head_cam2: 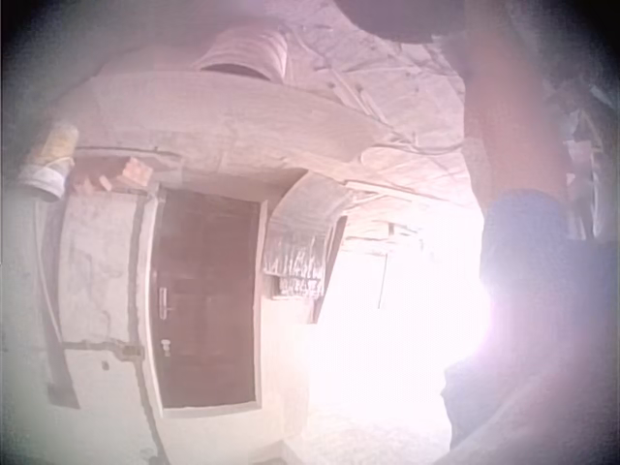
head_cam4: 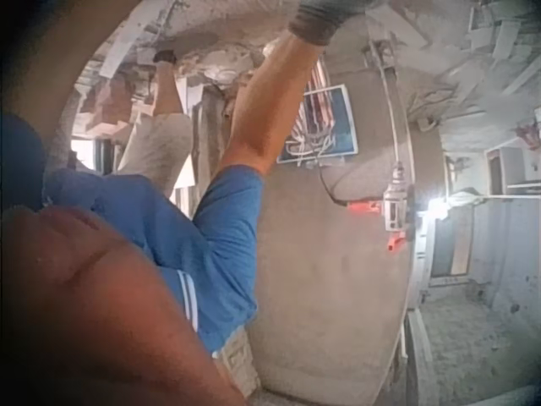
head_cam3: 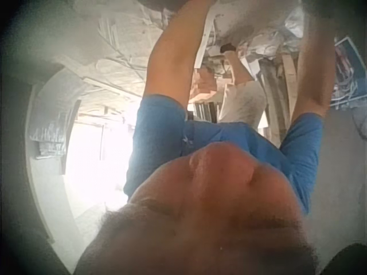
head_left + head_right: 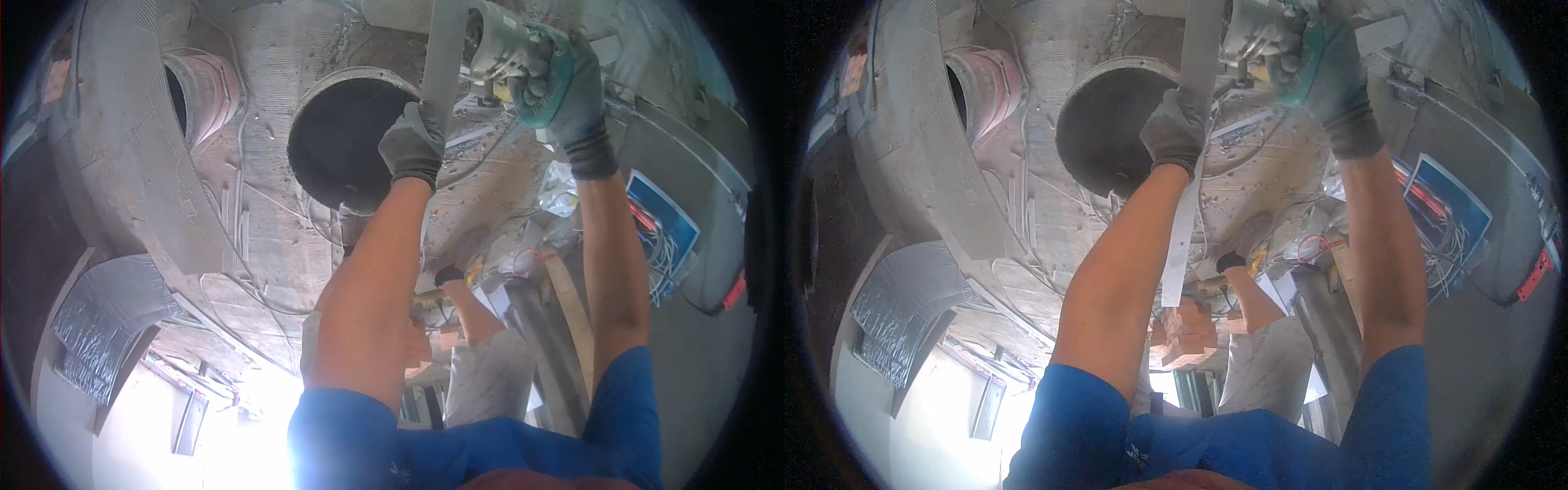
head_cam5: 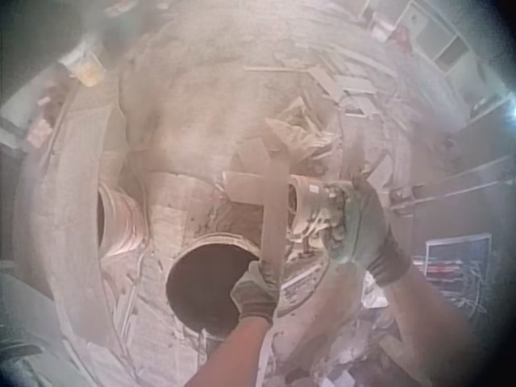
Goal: Cutting a ceramic tile using a hand-held power tile cutter.
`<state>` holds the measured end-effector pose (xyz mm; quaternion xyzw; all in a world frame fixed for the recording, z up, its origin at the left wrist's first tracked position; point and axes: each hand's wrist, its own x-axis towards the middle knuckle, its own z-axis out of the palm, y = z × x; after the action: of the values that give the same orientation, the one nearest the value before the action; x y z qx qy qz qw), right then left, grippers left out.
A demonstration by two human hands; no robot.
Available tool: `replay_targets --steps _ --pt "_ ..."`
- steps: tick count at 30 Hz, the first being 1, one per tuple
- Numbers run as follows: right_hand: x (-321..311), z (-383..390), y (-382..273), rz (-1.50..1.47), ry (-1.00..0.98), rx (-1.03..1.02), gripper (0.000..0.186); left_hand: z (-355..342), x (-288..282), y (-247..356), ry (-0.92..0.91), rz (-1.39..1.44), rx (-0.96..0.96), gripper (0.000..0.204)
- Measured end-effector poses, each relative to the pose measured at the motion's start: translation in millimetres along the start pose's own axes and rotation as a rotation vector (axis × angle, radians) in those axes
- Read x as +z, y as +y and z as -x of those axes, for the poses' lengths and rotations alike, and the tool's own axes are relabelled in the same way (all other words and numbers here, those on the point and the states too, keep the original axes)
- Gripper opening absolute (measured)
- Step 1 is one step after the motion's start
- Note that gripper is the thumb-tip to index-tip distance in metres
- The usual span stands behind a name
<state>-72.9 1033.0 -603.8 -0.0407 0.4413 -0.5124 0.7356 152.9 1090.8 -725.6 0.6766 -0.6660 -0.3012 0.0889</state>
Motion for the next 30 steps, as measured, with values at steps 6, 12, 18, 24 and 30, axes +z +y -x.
replay_targets --steps 6,12,18,24,30 --pt "4 1 4 -0.001 0.043 0.008 0.052 1 1 -6 0.052 -0.01 0.029 0.035" --pt "-17 3 18 -0.114 -0.018 0.03 0.049 0 2 0 0.018 -0.012 0.018 0.034" --pt "-12 13 26 -0.187 0.14 0.051 0.046 1 -1 -1 -0.015 -0.027 0.0 0.036" --pt "-22 18 33 -0.188 0.058 0.092 0.05 1 0 -1 -0.012 -0.017 0.002 0.038" --pt "-7 29 37 -0.189 0.17 0.059 0.055 2 1 -4 0.008 -0.008 0.02 0.037"
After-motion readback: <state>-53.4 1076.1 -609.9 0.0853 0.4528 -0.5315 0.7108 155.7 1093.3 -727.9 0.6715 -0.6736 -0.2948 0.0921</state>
